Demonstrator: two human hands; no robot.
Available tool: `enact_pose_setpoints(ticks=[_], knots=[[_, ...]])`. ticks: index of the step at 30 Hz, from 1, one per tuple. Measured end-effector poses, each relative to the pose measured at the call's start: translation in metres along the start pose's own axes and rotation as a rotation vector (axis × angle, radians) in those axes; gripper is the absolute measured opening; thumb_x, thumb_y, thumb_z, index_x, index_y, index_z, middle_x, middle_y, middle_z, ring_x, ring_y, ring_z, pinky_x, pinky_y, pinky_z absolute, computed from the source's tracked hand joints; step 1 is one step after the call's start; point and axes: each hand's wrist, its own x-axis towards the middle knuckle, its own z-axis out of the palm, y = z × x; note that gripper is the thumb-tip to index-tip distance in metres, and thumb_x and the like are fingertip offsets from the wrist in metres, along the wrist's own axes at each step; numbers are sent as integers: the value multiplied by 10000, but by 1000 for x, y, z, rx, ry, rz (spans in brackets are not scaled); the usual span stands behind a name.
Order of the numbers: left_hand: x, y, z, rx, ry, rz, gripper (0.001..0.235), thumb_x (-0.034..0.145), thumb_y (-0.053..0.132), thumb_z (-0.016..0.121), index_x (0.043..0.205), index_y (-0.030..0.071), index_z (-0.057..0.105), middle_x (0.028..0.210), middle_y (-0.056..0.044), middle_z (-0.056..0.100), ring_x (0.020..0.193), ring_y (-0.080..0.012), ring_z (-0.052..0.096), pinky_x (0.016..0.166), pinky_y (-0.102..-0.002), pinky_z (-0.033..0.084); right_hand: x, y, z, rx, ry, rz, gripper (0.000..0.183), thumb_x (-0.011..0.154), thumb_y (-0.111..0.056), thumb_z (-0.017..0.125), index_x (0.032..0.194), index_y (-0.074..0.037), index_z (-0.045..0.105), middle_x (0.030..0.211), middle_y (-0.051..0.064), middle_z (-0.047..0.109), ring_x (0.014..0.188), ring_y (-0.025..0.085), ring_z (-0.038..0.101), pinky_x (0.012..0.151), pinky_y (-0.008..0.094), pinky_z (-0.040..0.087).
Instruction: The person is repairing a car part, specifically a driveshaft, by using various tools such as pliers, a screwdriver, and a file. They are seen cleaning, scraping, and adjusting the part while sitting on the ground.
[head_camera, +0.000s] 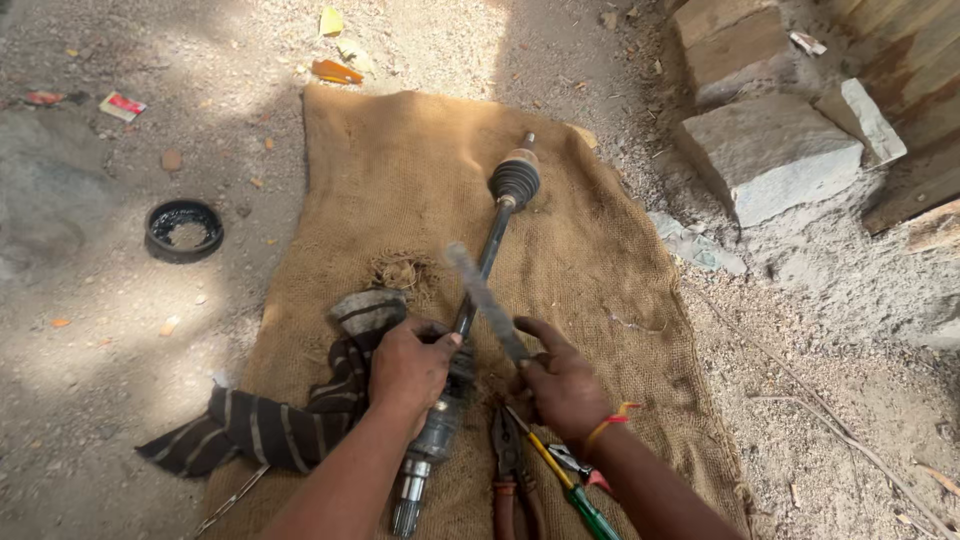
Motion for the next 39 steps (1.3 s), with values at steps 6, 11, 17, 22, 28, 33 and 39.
enact_pose_setpoints(ticks=[6, 11, 17, 22, 28, 33, 39], knots=[[0, -2, 1, -121, -1, -6, 318, 917, 223, 724, 1174, 35, 726, 1101, -116, 772, 947, -239, 743, 820, -392, 573, 27, -12, 27, -452, 101, -165, 558, 945, -148, 558, 1473, -326, 522, 1002, 109, 778, 823, 217, 761, 781, 381, 606], [5, -11, 4, -214, 18, 48, 280, 900, 184, 740, 1114, 3, 752, 1061, -127, 789, 936, -216, 732, 830, -355, 551, 34, -3, 36, -406, 107, -228, 525, 932, -205, 577, 1440, -338, 558, 1091, 144, 769, 954, 277, 764, 860, 408, 588], [6, -15, 2, -252, -9, 53, 247, 911, 174, 730, 1083, -1, 761, 1008, -123, 787, 883, -207, 717, 795, -361, 551, 27, 3, 36, -429, 103, -192, 510, 940, -205, 572, 1434, -331, 577, 1086, 143, 766, 939, 280, 771, 868, 404, 587], [5, -15, 2, -208, 0, 76, 243, 910, 189, 730, 1078, 21, 781, 987, -89, 792, 860, -179, 723, 771, -343, 561, 17, 24, 31, -309, 134, -387, 509, 916, -146, 571, 1412, -260, 592, 1160, 121, 768, 992, 251, 774, 896, 380, 585], [1, -13, -2, -182, 30, 83, 242, 906, 198, 742, 1069, 29, 796, 993, -111, 802, 856, -199, 722, 763, -357, 557, 24, -1, 35, -441, 117, -230, 498, 947, -191, 568, 1420, -344, 588, 1154, 102, 760, 970, 240, 766, 881, 379, 592], [-6, -7, -3, -141, 32, 45, 247, 906, 213, 747, 1077, 42, 799, 991, -96, 794, 861, -194, 725, 772, -351, 564, 16, 2, 44, -423, 146, -210, 510, 951, -177, 566, 1436, -334, 566, 1022, 156, 777, 874, 283, 776, 840, 409, 593], [-7, -6, -2, -133, 44, 48, 269, 894, 225, 758, 1090, 47, 804, 974, -98, 804, 835, -205, 732, 749, -371, 578, 8, 38, 41, -335, 234, -295, 484, 918, -143, 583, 1381, -278, 633, 1007, 174, 775, 879, 297, 789, 837, 410, 602]])
